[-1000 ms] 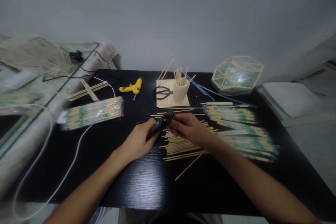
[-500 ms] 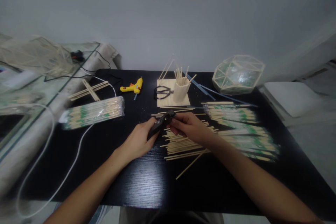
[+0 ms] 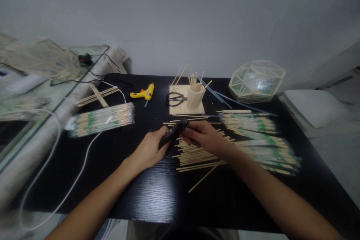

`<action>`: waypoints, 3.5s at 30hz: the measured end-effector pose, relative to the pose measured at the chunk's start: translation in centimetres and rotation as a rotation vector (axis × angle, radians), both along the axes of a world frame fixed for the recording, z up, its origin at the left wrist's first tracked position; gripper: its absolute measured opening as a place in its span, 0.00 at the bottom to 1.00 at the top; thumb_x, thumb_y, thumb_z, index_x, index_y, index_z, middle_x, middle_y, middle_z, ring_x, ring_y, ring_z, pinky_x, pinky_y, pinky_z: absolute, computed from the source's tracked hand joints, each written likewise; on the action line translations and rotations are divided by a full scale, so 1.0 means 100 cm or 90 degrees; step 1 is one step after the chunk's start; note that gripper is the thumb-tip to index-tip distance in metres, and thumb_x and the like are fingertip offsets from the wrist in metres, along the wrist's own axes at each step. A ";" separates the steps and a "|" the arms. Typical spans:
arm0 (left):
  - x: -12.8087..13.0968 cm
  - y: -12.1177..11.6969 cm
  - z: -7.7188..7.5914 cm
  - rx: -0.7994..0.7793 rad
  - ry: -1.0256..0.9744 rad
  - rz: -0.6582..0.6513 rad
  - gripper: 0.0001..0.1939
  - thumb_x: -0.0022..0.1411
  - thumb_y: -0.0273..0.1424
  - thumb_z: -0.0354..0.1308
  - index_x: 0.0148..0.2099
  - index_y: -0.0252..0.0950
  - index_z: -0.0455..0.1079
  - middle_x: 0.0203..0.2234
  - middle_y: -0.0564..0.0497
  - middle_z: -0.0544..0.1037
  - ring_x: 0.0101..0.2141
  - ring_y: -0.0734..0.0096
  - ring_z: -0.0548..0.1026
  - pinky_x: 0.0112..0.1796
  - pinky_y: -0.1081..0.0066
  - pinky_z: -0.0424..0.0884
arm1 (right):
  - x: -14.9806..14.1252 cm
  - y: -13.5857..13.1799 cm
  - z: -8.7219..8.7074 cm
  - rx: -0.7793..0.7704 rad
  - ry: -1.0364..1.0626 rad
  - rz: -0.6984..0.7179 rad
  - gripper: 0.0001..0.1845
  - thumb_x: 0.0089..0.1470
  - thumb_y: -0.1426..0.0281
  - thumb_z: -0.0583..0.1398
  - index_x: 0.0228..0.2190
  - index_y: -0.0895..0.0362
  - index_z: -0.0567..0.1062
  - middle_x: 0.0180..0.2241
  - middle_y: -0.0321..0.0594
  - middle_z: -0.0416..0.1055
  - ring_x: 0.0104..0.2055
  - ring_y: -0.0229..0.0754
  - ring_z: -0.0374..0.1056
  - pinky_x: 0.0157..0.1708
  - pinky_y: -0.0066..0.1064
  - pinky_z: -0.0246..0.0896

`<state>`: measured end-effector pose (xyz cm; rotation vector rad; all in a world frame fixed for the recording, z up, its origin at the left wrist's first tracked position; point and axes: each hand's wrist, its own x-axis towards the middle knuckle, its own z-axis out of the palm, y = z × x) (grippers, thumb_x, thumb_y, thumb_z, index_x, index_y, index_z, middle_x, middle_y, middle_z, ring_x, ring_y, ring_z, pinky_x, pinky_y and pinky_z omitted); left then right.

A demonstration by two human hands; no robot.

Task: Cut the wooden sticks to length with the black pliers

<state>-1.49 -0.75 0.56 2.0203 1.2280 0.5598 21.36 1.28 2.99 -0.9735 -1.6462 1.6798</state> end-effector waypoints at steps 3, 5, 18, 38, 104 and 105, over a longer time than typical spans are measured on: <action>0.000 -0.001 0.000 0.000 0.000 0.003 0.03 0.69 0.29 0.51 0.40 0.38 0.65 0.28 0.55 0.71 0.28 0.73 0.69 0.31 0.72 0.62 | 0.001 0.000 0.001 0.006 -0.003 0.007 0.26 0.63 0.49 0.59 0.26 0.59 0.73 0.22 0.33 0.64 0.22 0.32 0.53 0.22 0.26 0.46; 0.000 -0.001 -0.001 0.005 0.002 0.003 0.03 0.69 0.29 0.51 0.41 0.38 0.65 0.28 0.55 0.71 0.28 0.72 0.69 0.32 0.72 0.63 | 0.001 0.001 0.001 0.007 -0.009 0.007 0.26 0.63 0.49 0.59 0.26 0.59 0.73 0.22 0.33 0.64 0.23 0.32 0.54 0.22 0.26 0.46; -0.001 0.006 -0.009 0.076 0.014 0.097 0.07 0.69 0.33 0.51 0.35 0.40 0.59 0.24 0.56 0.68 0.25 0.72 0.68 0.30 0.72 0.61 | -0.003 0.001 -0.011 -0.029 0.066 -0.072 0.19 0.62 0.57 0.61 0.50 0.56 0.73 0.25 0.30 0.67 0.20 0.31 0.53 0.19 0.25 0.45; 0.000 0.008 -0.012 -0.021 -0.134 0.126 0.17 0.69 0.44 0.54 0.41 0.36 0.74 0.30 0.54 0.76 0.32 0.71 0.71 0.35 0.73 0.66 | -0.003 0.000 -0.011 -0.006 0.100 -0.090 0.17 0.65 0.61 0.59 0.51 0.55 0.65 0.33 0.39 0.79 0.30 0.38 0.74 0.33 0.33 0.67; -0.010 0.031 0.006 -0.053 -0.759 0.450 0.10 0.49 0.24 0.67 0.35 0.35 0.70 0.18 0.59 0.64 0.20 0.78 0.62 0.23 0.74 0.61 | 0.022 0.025 -0.031 0.473 -0.720 0.055 0.08 0.66 0.72 0.59 0.36 0.61 0.78 0.39 0.47 0.75 0.43 0.47 0.71 0.45 0.35 0.60; -0.010 0.031 0.007 -0.060 -0.762 0.453 0.10 0.48 0.24 0.67 0.34 0.35 0.70 0.18 0.59 0.64 0.20 0.78 0.62 0.23 0.74 0.61 | 0.023 0.025 -0.032 0.474 -0.717 0.054 0.08 0.66 0.73 0.58 0.36 0.61 0.78 0.39 0.47 0.75 0.43 0.48 0.71 0.45 0.35 0.60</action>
